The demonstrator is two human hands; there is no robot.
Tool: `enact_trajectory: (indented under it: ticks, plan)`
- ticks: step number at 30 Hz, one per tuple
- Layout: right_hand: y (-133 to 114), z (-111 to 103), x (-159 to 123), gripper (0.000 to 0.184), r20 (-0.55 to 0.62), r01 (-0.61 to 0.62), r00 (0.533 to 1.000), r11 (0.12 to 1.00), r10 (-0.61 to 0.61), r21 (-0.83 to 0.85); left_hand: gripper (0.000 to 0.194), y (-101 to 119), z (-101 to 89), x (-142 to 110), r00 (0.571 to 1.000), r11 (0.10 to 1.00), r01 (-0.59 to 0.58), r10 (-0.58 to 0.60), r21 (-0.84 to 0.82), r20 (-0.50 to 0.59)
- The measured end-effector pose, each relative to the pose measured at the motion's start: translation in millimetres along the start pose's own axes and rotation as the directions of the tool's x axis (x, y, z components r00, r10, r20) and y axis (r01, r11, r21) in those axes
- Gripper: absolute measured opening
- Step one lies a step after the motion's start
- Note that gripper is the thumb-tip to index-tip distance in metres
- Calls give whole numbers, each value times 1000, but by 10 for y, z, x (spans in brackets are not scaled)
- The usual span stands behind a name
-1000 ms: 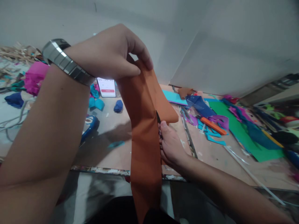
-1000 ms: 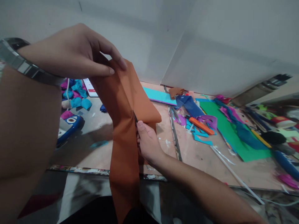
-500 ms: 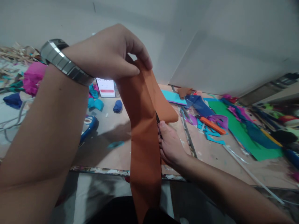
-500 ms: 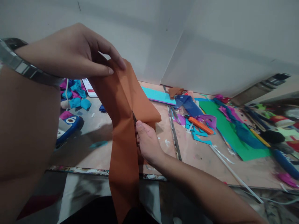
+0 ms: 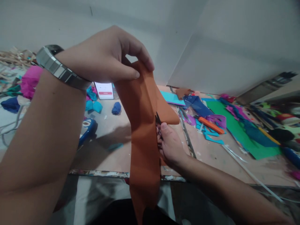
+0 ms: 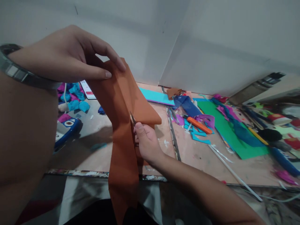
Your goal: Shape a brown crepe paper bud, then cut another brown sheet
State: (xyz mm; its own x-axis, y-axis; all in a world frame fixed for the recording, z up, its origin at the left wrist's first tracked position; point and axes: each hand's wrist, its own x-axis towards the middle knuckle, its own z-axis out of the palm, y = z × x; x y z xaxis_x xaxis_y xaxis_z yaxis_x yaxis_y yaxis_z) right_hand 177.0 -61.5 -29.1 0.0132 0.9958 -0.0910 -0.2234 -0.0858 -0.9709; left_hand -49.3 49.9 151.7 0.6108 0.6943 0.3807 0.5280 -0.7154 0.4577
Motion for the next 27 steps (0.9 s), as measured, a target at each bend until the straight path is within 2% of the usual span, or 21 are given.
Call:
enact_trajectory:
  ticks: [11, 19, 24, 27]
  plan:
    - [-20, -59, 25, 59, 110, 166, 983, 972, -149, -167, 31, -32, 12, 13, 1000, 1000, -25, 25, 17, 6]
    - [-39, -69, 42, 48, 99, 172, 983, 962, -154, -213, 39, -2, -27, 16, 997, 997, -15, 9, 73, 72]
    - [-41, -43, 60, 52, 70, 192, 981, 958, -181, -215, 38, -5, -25, 20, 997, 997, -19, 13, 76, 81]
    - [-39, -19, 55, 56, 57, 153, 988, 974, -145, -170, 36, 0, -23, 13, 997, 996, -17, 11, 84, 74]
